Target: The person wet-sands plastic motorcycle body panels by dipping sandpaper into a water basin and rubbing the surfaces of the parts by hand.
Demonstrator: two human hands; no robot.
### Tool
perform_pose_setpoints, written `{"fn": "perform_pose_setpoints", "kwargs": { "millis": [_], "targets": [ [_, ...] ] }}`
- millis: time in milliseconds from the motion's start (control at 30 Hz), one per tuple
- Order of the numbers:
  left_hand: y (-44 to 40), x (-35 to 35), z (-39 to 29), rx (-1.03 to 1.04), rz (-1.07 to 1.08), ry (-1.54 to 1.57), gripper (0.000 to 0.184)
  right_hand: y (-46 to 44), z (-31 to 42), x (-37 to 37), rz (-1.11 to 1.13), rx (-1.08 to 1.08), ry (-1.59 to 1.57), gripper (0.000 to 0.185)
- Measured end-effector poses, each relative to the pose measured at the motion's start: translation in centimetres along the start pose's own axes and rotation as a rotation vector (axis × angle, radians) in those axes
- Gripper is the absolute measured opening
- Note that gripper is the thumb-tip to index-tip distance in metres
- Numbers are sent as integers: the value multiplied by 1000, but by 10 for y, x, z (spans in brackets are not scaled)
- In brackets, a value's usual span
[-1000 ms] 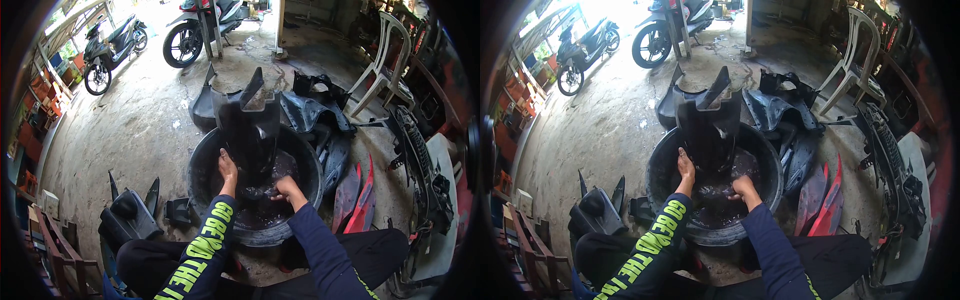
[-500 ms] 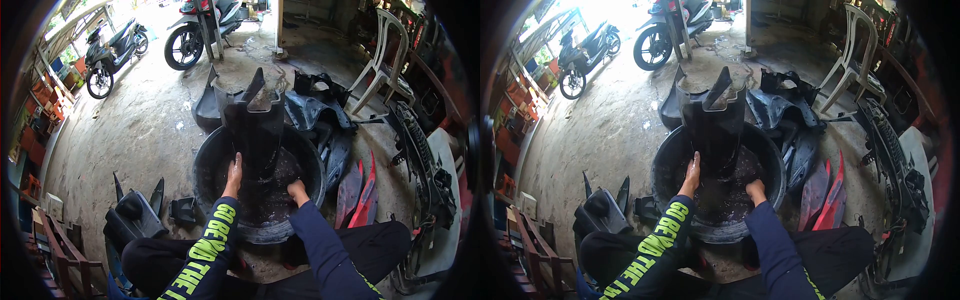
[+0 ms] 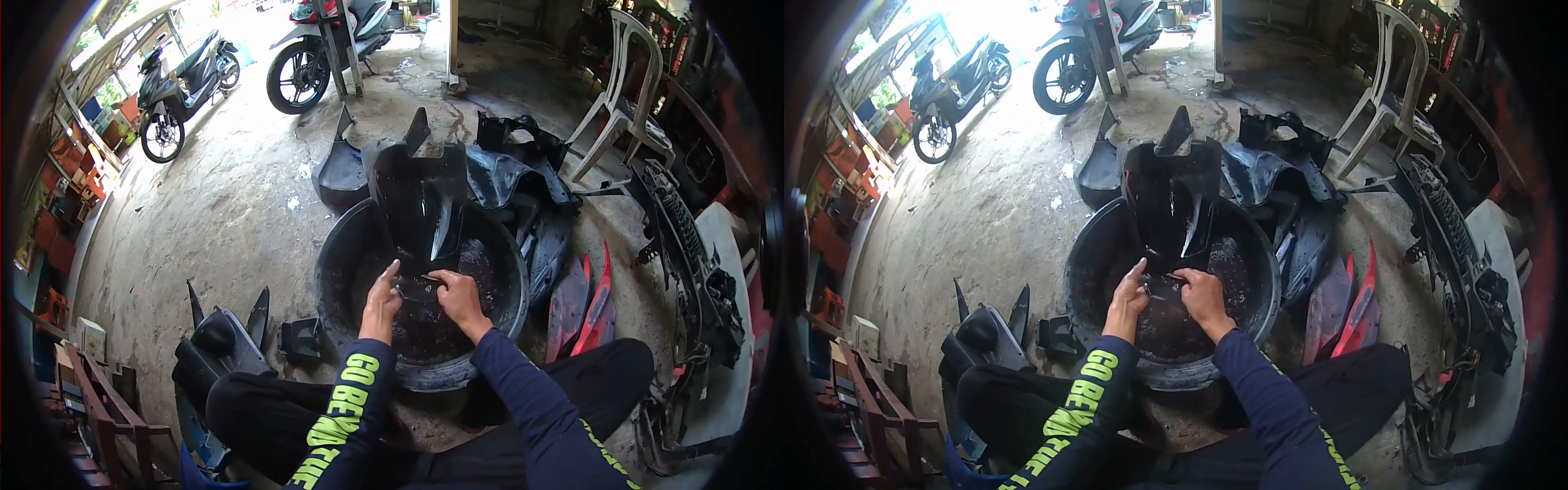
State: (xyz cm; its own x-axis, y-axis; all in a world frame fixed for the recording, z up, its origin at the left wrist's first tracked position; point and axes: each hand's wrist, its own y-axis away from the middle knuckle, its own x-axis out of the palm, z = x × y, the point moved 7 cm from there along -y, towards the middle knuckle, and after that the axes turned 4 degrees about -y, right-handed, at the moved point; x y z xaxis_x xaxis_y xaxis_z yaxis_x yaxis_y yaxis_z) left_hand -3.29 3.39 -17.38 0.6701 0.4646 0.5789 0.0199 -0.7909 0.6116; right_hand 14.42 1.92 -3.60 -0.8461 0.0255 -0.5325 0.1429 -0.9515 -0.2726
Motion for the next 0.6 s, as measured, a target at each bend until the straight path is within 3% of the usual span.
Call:
{"fn": "perform_pose_setpoints", "kwargs": {
  "millis": [67,133,200,233,400,467,600],
  "targets": [
    [5,11,3,106,141,212,24,1,28,1,96,-298,15,33],
    [15,28,16,140,166,156,19,1,33,-6,112,-288,16,37],
    [34,45,31,-54,119,162,24,7,30,-2,297,-213,62,38],
    [59,61,31,-97,1,199,26,10,28,-3,286,-253,68,38],
    [43,64,30,-44,27,265,21,-2,46,-38,276,-255,126,33],
    [46,82,9,136,247,353,17,-7,55,-54,158,-313,127,33],
    [60,102,12,80,407,344,8,-7,51,-53,194,-306,85,37]
  ]
}}
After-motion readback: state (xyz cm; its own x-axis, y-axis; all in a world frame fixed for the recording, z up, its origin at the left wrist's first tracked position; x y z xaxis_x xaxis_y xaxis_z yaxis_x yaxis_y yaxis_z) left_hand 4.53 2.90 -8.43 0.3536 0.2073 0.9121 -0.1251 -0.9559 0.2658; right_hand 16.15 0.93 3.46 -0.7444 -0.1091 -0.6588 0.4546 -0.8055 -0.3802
